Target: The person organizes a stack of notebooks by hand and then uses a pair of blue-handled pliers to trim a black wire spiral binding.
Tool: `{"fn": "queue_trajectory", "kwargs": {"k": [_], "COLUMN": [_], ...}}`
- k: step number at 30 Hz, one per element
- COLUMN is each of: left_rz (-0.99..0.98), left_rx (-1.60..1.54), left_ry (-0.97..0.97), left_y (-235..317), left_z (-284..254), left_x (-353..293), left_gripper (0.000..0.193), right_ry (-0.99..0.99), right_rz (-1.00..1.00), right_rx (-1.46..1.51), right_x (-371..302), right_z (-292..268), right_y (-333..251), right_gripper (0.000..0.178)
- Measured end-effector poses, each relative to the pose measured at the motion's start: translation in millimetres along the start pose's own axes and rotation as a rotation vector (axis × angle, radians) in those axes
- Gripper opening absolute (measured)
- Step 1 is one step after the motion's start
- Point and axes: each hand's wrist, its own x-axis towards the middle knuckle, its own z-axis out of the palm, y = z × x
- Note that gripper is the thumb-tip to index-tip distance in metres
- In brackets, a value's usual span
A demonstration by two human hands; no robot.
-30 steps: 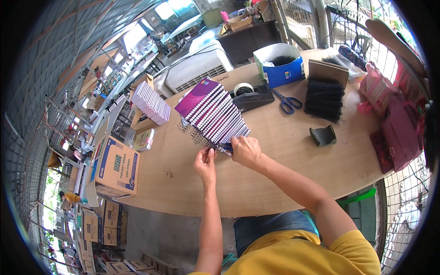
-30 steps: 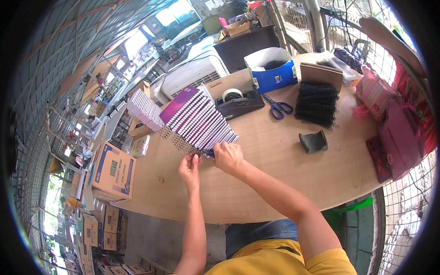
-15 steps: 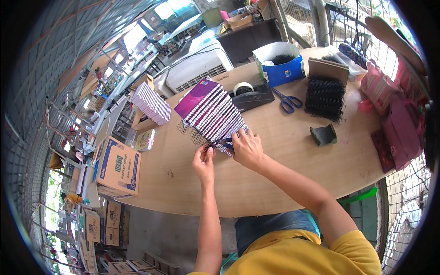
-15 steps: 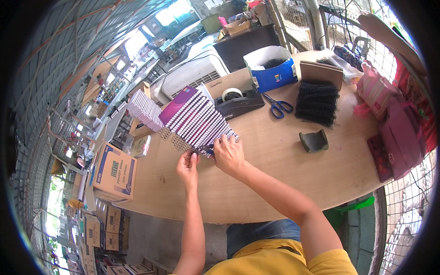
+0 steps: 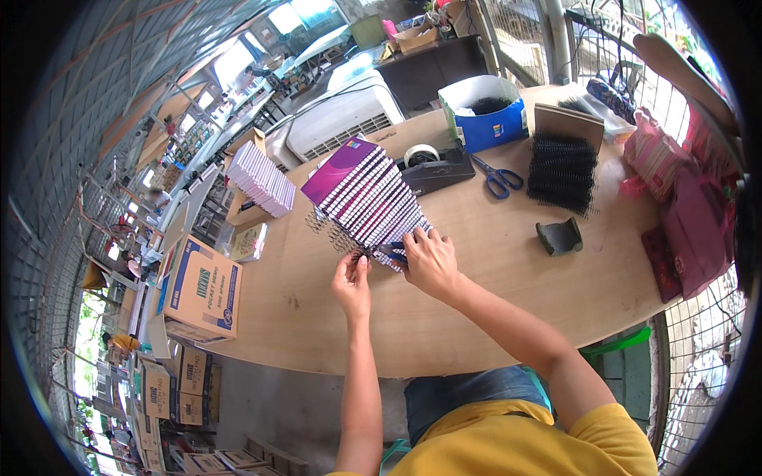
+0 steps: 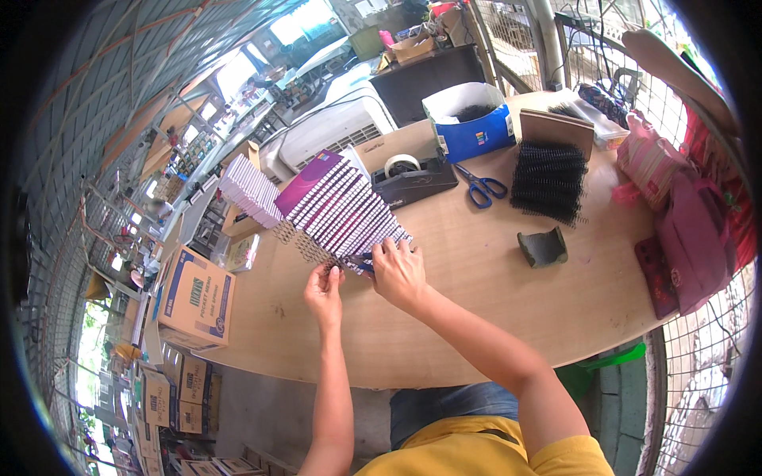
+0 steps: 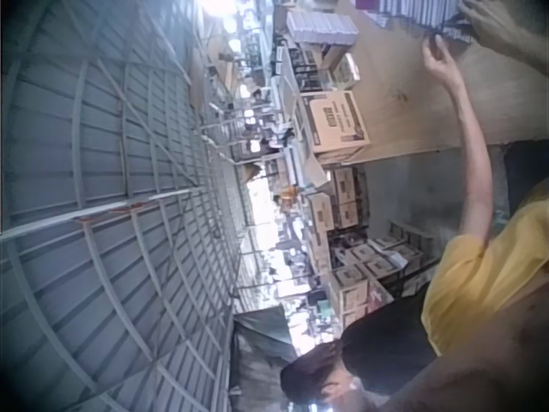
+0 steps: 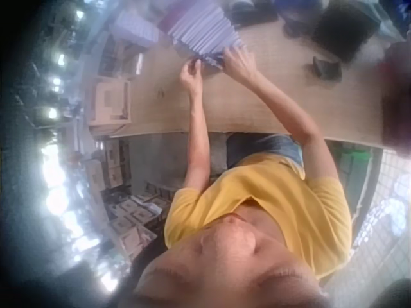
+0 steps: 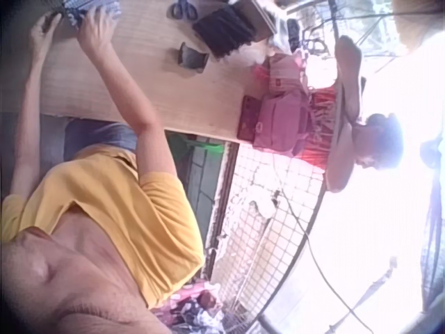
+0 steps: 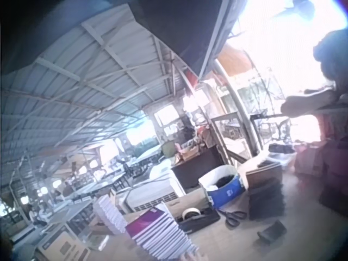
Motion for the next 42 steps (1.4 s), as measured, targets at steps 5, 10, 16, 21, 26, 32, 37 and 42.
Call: {"fn": "queue_trajectory", "kwargs": {"k": [5, 10, 16, 21, 26, 32, 37, 42], "left_rz": [0.038, 0.005, 0.009, -0.018, 0.009, -0.006, -0.006, 0.011], "left_rx": [-0.032, 0.019, -0.004, -0.016, -0.062, 0.002, 0.028, -0.011], "left_ry": [0.003, -0.006, -0.014, -0.033, -0.029, -0.029, -0.018, 0.0], "left_y": [3, 4, 5, 12, 20, 24, 26, 28], "left_z": [0, -2, -4, -5, -1, -1, 0, 2], "left_x": [-1, 0, 0, 0, 4, 7, 5, 6], "left_gripper": [0.022, 0.021, 0.022, 0.022, 0.022, 0.022, 0.022, 0.02], "right_ry": [-0.024, -0.192, -0.045, -0.062, -0.027, -0.051, 0.056, 0.075], "right_rz": [-0.004, 0.031, 0.017, 0.011, -0.028, -0.037, -0.021, -0.078], "right_rx": [-0.029, 0.082, 0.038, 0.023, 0.015, 0.022, -0.033, -0.019], "right_x": [5, 14, 3, 6, 13, 15, 9, 15], "right_z": [2, 7, -8, -15, -3, -3, -15, -11], "right_y": [-8, -6, -7, -7, -6, -1, -9, -12], "right_gripper": [0.038, 0.039, 0.041, 0.045, 0.036, 0.033, 0.036, 0.035]}}
